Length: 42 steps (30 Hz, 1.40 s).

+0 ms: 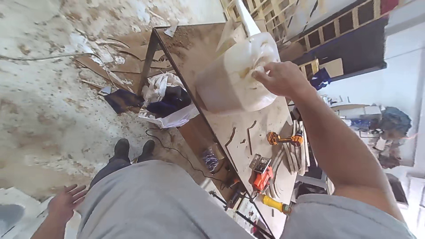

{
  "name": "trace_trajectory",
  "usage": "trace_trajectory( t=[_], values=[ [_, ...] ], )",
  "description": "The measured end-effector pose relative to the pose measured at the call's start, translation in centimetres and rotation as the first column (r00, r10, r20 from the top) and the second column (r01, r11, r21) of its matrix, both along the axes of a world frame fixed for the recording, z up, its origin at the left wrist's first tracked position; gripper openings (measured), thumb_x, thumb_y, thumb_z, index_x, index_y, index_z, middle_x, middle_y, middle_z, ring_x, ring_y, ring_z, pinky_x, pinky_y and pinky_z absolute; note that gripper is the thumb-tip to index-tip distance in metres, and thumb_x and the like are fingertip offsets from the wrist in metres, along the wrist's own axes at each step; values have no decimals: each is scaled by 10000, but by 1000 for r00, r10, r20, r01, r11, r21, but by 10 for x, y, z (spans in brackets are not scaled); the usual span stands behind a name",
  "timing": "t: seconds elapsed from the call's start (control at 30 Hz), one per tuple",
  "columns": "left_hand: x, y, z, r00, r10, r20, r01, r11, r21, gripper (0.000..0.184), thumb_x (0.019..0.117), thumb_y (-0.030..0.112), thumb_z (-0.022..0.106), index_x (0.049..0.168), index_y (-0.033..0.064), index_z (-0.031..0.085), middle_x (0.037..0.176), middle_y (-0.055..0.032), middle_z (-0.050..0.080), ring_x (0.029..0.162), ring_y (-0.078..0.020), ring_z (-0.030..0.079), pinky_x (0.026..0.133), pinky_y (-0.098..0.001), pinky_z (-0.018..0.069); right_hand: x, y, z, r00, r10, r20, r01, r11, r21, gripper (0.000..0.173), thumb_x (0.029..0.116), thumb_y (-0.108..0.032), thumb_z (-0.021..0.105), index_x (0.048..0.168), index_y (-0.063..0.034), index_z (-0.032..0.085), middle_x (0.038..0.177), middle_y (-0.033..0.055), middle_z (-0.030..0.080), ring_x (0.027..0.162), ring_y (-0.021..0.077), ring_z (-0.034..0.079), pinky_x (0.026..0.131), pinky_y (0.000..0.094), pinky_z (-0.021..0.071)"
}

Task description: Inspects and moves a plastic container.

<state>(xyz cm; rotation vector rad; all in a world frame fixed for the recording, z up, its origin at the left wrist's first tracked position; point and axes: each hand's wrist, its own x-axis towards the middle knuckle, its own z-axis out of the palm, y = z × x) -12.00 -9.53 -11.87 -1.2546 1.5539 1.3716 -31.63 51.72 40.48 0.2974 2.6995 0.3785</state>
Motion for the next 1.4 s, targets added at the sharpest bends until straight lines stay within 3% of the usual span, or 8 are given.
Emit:
trace_trajectory(
  t=[0.13,0.3,0.63,0.77,0.97,1.13,1.27,1.4],
  values=[
    [-24,-2,1,997,3,-75,1,999,45,628,1105,473,128,1559,93,340,1479,-191,521,1198,-292,632,972,-482,506,17,23,10,963,259,-73,-269,944,-190,605,1013,-477,523,1553,-218,446,1310,171,606,994,334,683,818,562,567],
    [-32,-9,0,999,-5,-53,6,1000,11,625,1107,483,132,1550,104,355,1436,-177,555,1119,-260,660,926,-452,523,17,32,-1,925,335,-181,-375,884,-280,475,1001,-317,608,1455,-178,587,1161,195,611,858,274,651,740,452,561],
    [-17,27,-7,993,-113,27,113,994,-1,555,1108,443,182,1469,116,449,1282,-108,632,918,-156,620,796,-401,489,10,-25,-17,943,-176,-281,140,979,-145,554,968,-552,582,1260,-87,657,1039,181,701,928,351,681,840,596,504],
    [-27,26,-14,996,-63,-60,66,997,39,600,1108,455,142,1521,115,415,1388,-148,601,1049,-234,659,884,-461,512,6,0,2,952,-228,-204,149,927,-344,556,1072,-552,360,1334,-153,647,1026,145,713,823,282,707,747,544,573],
    [-5,-17,6,998,9,-66,-8,1000,21,599,1106,453,154,1553,98,334,1463,-185,521,1140,-267,636,930,-464,513,-9,73,10,959,257,-118,-269,957,-104,534,895,-86,701,1415,-157,604,1438,208,544,1348,426,500,1070,625,440],
    [16,-24,42,999,-2,33,3,1000,-13,656,1100,482,113,1606,86,246,1564,-203,427,1286,-298,574,1033,-482,473,-37,90,-27,935,356,-4,-355,932,-69,322,799,-317,761,1002,-69,720,964,201,699,970,443,670,796,676,502],
    [24,3,67,995,-41,88,47,997,-66,557,1122,371,206,1557,39,313,1497,-197,469,1158,-214,573,965,-421,459,-44,59,-29,970,202,135,-210,977,45,347,763,-469,776,849,-134,742,801,182,682,859,445,672,691,682,490],
    [36,11,45,863,-502,56,501,836,-225,456,1128,233,376,1393,-103,534,1419,-323,546,1353,-396,525,1139,-532,384,2,-7,-12,971,191,142,-203,976,77,257,768,-353,766,877,-122,735,793,183,672,838,447,667,660,653,461]
  ],
)
